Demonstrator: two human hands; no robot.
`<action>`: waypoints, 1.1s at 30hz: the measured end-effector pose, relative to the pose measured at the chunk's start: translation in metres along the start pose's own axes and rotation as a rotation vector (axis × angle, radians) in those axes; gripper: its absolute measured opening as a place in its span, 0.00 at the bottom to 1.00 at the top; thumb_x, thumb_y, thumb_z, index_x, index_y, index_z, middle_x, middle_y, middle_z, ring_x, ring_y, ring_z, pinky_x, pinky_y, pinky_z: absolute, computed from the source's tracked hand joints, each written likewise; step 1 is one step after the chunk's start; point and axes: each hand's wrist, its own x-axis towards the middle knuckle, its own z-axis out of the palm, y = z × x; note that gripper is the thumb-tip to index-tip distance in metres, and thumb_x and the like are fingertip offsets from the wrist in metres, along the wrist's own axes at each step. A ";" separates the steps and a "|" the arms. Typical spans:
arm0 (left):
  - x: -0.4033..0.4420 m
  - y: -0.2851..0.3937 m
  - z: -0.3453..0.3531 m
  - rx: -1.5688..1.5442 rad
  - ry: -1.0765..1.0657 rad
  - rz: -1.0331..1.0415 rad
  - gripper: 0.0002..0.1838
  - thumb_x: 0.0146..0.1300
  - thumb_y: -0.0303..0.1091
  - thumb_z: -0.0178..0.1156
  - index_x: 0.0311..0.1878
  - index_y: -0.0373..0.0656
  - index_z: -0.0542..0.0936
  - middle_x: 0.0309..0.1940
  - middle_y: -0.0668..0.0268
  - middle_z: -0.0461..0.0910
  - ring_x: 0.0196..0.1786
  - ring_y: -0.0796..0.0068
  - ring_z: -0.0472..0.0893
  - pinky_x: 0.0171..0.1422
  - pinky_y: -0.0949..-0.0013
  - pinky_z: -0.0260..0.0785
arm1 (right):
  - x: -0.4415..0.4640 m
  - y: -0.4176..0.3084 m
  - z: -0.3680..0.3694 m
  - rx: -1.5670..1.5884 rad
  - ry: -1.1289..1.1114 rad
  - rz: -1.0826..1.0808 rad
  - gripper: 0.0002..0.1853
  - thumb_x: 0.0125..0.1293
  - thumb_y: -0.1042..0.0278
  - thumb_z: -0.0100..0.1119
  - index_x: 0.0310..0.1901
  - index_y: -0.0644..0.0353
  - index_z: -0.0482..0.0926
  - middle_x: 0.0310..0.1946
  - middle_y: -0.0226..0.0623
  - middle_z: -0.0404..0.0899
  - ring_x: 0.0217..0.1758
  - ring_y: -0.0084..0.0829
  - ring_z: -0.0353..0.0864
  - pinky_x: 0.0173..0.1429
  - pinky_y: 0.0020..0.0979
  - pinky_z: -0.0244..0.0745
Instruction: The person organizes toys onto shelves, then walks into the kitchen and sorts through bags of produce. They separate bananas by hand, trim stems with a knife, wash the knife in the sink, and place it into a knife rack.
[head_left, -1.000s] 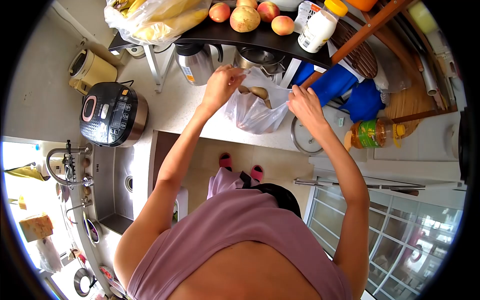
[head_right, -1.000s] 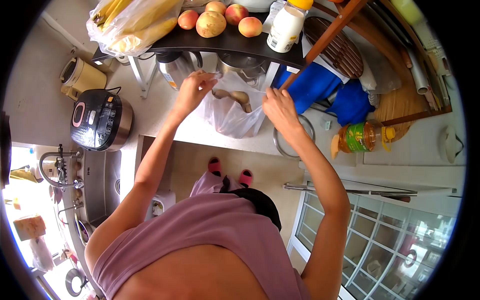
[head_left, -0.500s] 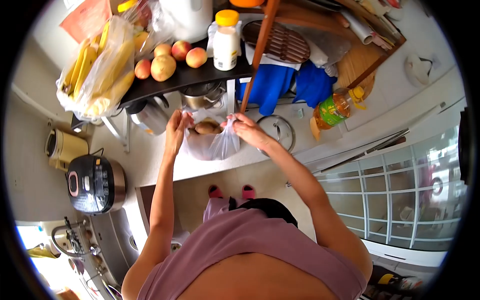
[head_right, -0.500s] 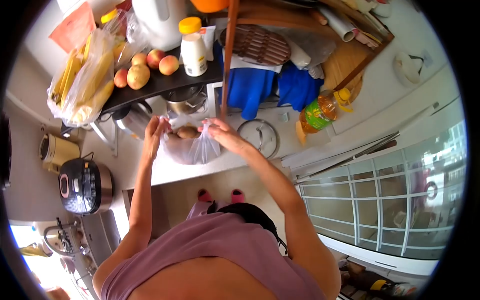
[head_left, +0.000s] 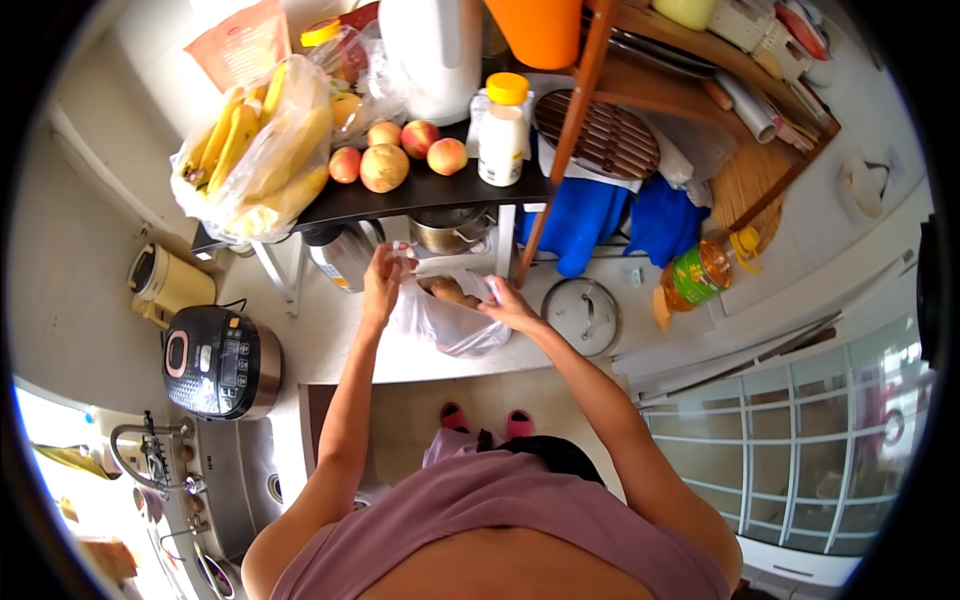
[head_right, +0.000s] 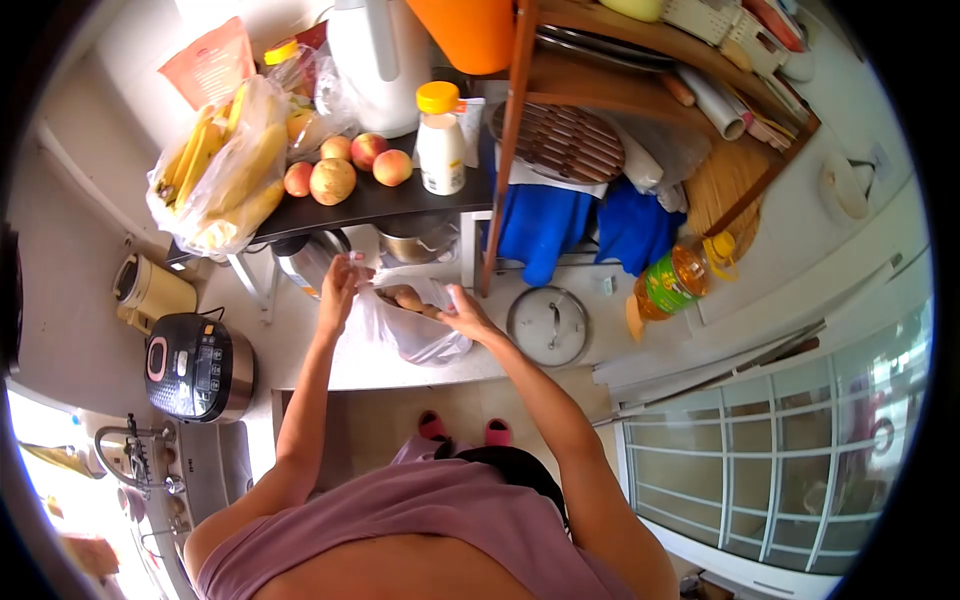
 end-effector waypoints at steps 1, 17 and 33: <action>-0.002 -0.002 -0.004 0.048 0.001 -0.031 0.12 0.70 0.23 0.47 0.55 0.39 0.69 0.35 0.58 0.85 0.37 0.75 0.83 0.46 0.74 0.72 | 0.001 -0.008 -0.001 -0.007 0.098 -0.065 0.28 0.67 0.62 0.60 0.66 0.46 0.62 0.49 0.38 0.76 0.39 0.29 0.76 0.45 0.32 0.74; -0.005 -0.088 0.007 -0.236 0.013 -0.247 0.29 0.68 0.21 0.47 0.67 0.39 0.45 0.31 0.53 0.83 0.37 0.65 0.85 0.46 0.63 0.76 | 0.020 -0.025 -0.012 0.517 0.077 0.278 0.35 0.70 0.78 0.49 0.73 0.36 0.51 0.34 0.37 0.81 0.36 0.28 0.84 0.38 0.30 0.79; -0.057 0.150 -0.069 0.810 0.358 0.509 0.14 0.57 0.23 0.61 0.48 0.46 0.80 0.43 0.61 0.82 0.48 0.57 0.80 0.53 0.59 0.73 | 0.001 -0.236 -0.134 -0.531 -0.667 -0.131 0.14 0.64 0.60 0.62 0.39 0.66 0.80 0.33 0.48 0.83 0.38 0.48 0.83 0.43 0.40 0.75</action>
